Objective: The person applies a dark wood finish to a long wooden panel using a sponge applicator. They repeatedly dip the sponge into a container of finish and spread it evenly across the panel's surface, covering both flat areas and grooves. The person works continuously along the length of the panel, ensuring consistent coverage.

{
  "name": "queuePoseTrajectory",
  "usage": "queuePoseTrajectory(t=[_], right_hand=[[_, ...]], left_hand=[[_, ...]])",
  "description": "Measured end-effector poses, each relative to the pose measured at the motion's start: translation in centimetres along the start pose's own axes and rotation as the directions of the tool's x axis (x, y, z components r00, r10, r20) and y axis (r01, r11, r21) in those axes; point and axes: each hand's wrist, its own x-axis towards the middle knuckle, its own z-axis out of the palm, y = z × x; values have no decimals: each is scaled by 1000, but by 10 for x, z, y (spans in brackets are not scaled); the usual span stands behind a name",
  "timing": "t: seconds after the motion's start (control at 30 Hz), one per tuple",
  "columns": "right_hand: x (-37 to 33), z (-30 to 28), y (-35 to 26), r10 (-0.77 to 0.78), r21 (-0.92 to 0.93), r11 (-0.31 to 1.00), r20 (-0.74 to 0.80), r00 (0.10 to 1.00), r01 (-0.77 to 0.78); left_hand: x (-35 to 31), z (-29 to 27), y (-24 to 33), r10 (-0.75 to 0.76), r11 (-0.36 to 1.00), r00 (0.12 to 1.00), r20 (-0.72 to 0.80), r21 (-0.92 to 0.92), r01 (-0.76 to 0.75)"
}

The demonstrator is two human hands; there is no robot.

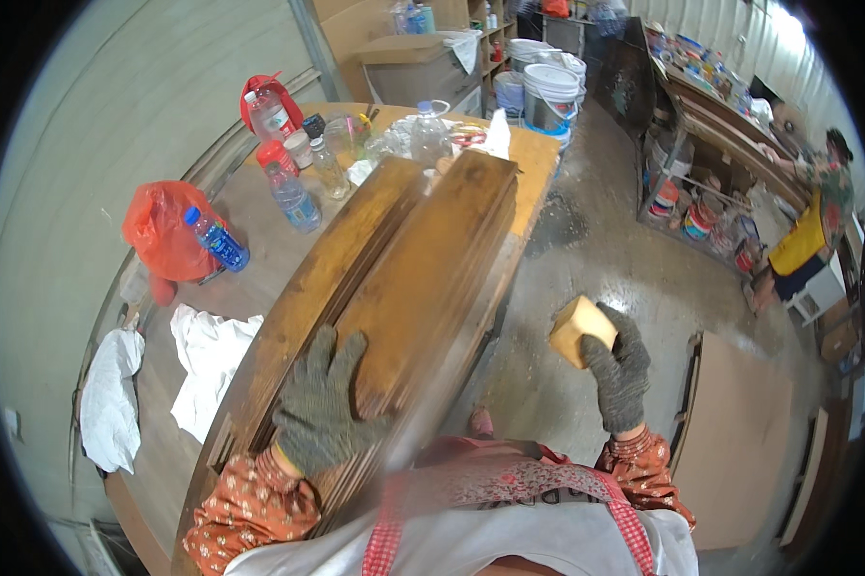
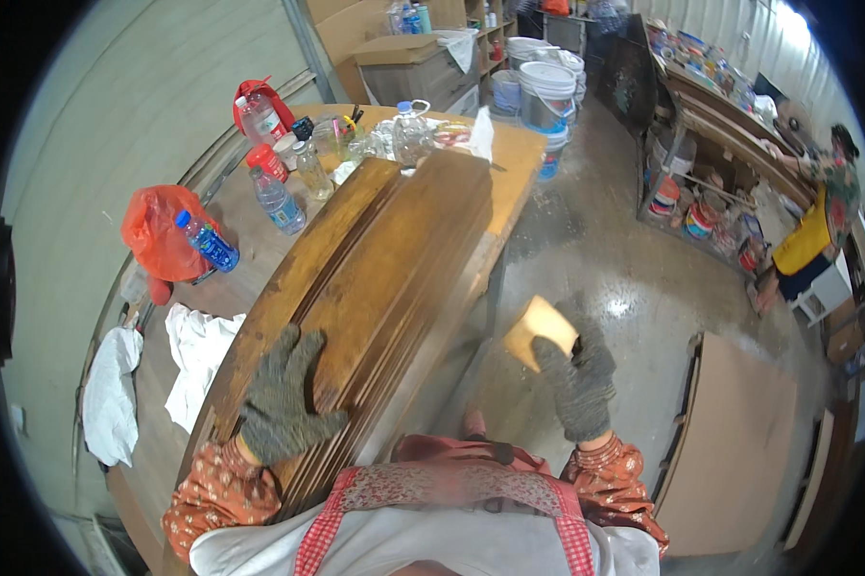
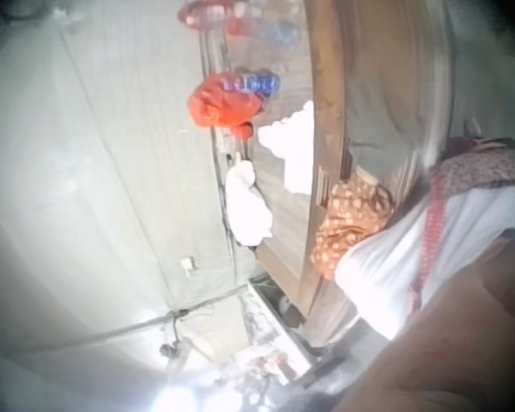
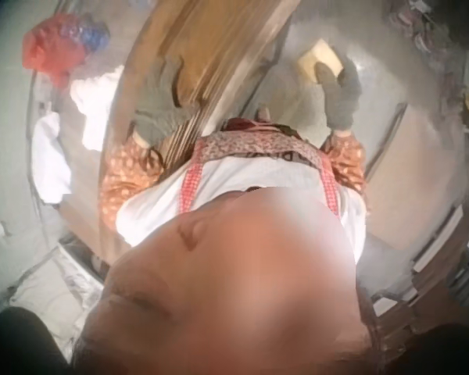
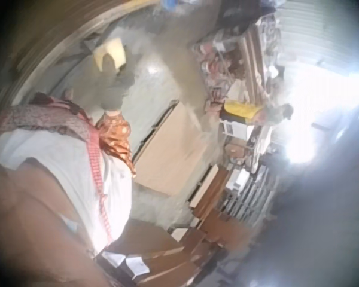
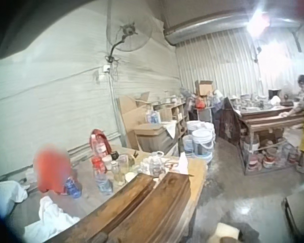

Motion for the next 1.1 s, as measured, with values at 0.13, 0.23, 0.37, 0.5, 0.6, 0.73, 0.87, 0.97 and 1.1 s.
queuePoseTrajectory(t=[0.13,0.23,0.37,0.5,0.6,0.73,0.87,0.97,1.1], right_hand=[[86,8,9,34,37,999,-62,997,-32],[150,26,28,-40,53,998,-88,995,45],[233,39,60,-48,53,997,-94,994,53],[321,78,97,55,120,991,27,998,-58],[388,119,152,-156,69,987,287,945,142],[430,182,181,-202,26,970,636,745,241],[450,243,164,-152,-286,747,806,573,600],[444,238,141,-149,-203,724,887,437,660],[437,225,130,-47,-230,615,944,326,754]], left_hand=[[1,-5,1,65,998,996,-68,-10,-66],[-1,-14,7,2,1000,1000,-30,0,-2],[22,-12,4,-38,998,998,52,-38,40],[15,-2,5,-76,997,995,-69,-21,75],[15,-3,22,-224,973,973,-57,42,226],[19,10,35,-357,918,928,-102,148,369],[24,17,42,-399,887,905,-146,188,421],[22,18,46,-460,851,880,-119,223,475],[25,17,55,-481,831,872,-92,272,486]])
